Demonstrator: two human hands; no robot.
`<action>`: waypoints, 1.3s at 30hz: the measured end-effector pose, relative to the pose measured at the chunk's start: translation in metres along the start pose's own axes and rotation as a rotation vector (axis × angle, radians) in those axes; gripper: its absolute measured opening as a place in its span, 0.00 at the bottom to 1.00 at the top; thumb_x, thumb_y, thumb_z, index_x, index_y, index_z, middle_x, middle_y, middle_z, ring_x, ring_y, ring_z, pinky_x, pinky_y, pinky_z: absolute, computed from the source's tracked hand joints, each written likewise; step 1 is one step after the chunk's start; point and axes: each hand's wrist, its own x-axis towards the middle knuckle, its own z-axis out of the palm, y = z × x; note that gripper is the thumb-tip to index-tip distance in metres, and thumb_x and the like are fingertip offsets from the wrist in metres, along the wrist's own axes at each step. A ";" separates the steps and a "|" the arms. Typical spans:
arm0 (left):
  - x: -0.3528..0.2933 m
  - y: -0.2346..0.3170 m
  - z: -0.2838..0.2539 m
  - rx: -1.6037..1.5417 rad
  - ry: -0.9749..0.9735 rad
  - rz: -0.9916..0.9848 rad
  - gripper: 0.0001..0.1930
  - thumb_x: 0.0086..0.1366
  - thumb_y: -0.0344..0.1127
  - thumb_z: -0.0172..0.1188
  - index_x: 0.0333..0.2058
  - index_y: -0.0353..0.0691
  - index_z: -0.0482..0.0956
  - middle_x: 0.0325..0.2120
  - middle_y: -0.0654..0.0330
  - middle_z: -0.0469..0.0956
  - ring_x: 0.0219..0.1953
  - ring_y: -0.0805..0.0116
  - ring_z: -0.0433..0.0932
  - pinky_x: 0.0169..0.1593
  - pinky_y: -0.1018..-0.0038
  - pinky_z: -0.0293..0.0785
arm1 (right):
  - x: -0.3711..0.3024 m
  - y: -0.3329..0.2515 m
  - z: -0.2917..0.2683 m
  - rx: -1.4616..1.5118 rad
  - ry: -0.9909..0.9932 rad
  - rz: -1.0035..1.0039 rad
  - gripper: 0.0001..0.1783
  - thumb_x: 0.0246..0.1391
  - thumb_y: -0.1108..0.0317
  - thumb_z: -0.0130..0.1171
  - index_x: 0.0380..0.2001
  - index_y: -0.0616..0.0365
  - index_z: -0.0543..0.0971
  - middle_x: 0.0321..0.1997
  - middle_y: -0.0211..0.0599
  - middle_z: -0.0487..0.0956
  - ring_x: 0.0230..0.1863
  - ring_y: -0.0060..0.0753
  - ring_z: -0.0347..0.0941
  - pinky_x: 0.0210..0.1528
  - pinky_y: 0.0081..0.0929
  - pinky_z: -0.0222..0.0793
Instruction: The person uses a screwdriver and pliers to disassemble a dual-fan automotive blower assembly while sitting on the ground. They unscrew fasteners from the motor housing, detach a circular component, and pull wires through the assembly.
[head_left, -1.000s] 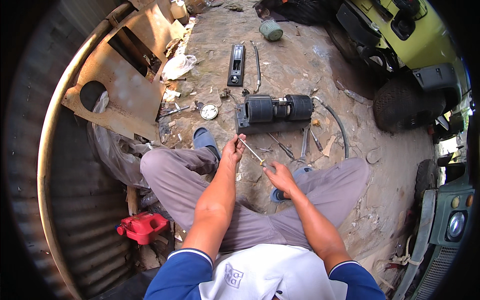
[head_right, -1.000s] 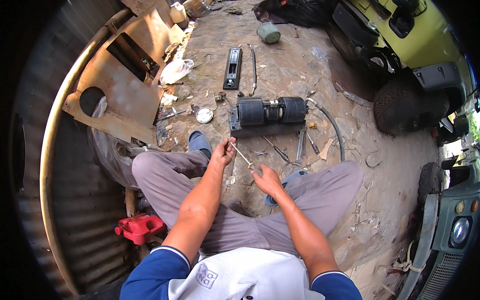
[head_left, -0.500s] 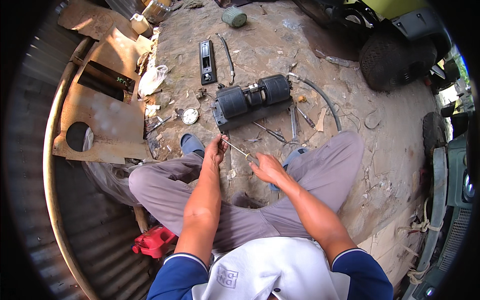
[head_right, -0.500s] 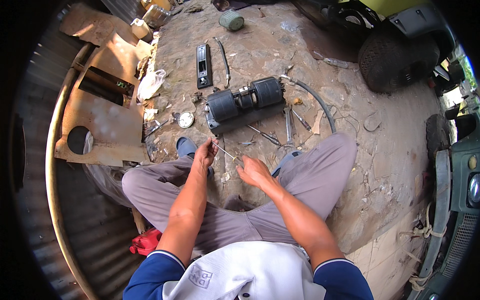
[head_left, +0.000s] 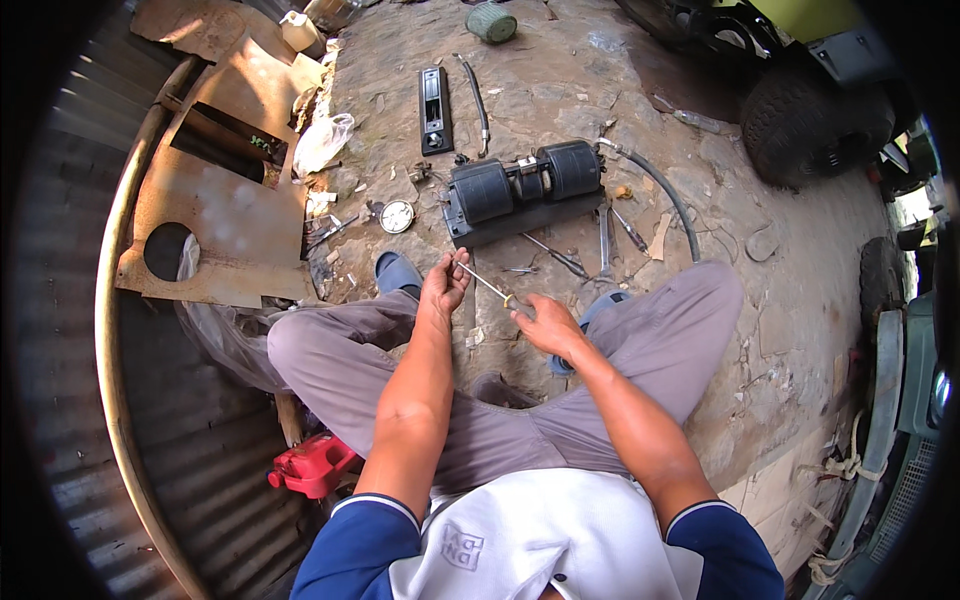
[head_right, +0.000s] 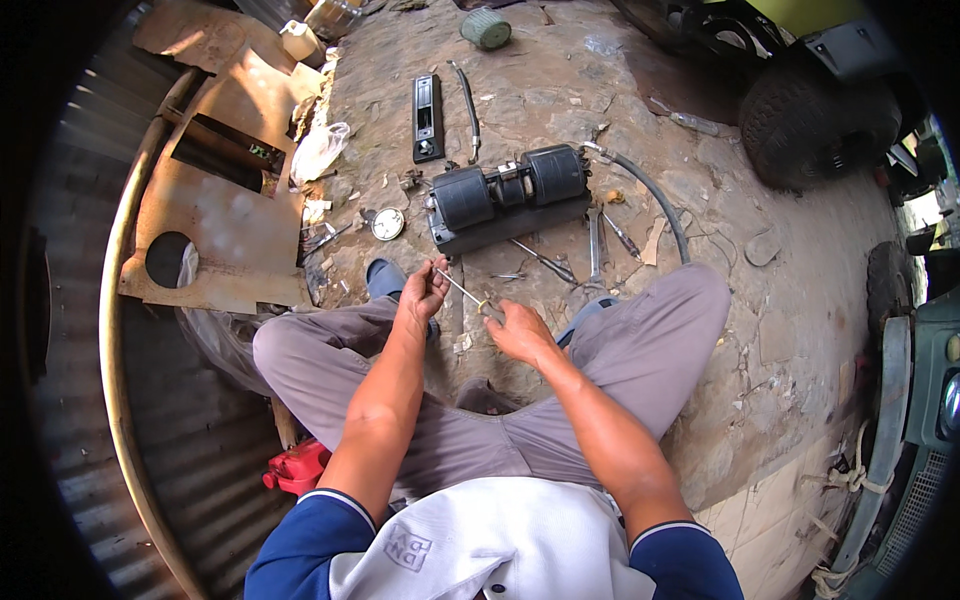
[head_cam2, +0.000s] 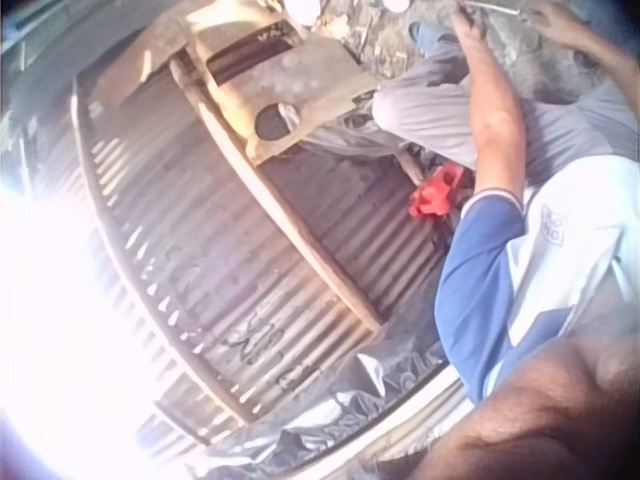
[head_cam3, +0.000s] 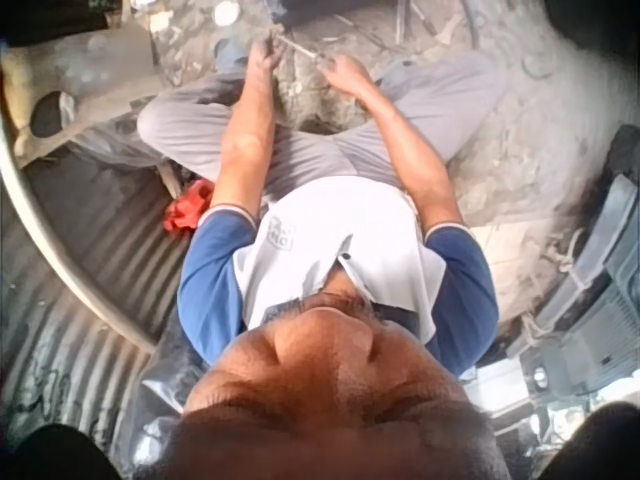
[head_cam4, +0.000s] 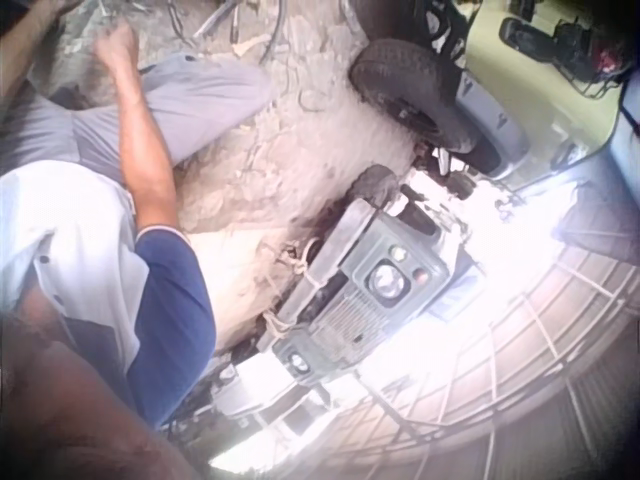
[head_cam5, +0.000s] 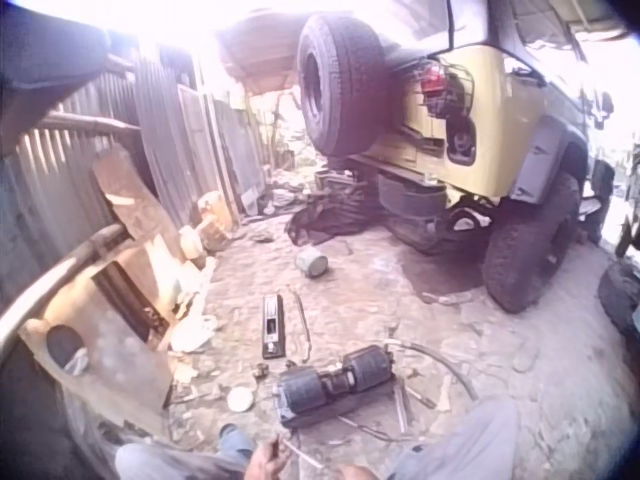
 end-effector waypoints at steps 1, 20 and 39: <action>0.001 -0.001 0.000 -0.006 0.000 -0.002 0.09 0.75 0.36 0.48 0.46 0.40 0.73 0.42 0.57 0.83 0.41 0.66 0.83 0.45 0.69 0.80 | 0.000 0.001 0.001 0.001 -0.007 0.002 0.24 0.57 0.55 0.58 0.47 0.67 0.77 0.42 0.63 0.80 0.48 0.63 0.77 0.52 0.48 0.71; 0.004 -0.008 0.002 0.081 -0.022 0.036 0.11 0.76 0.36 0.47 0.52 0.40 0.69 0.47 0.55 0.81 0.45 0.65 0.82 0.49 0.68 0.77 | -0.005 -0.004 0.002 -0.019 0.032 -0.005 0.26 0.55 0.55 0.59 0.49 0.67 0.77 0.42 0.62 0.80 0.48 0.61 0.77 0.53 0.44 0.70; 0.007 0.019 0.052 0.212 -0.250 0.042 0.11 0.71 0.41 0.58 0.45 0.41 0.75 0.41 0.58 0.83 0.40 0.67 0.84 0.38 0.72 0.80 | 0.006 -0.008 0.051 0.309 0.026 0.181 0.24 0.61 0.55 0.58 0.51 0.64 0.72 0.32 0.50 0.79 0.25 0.39 0.77 0.29 0.36 0.71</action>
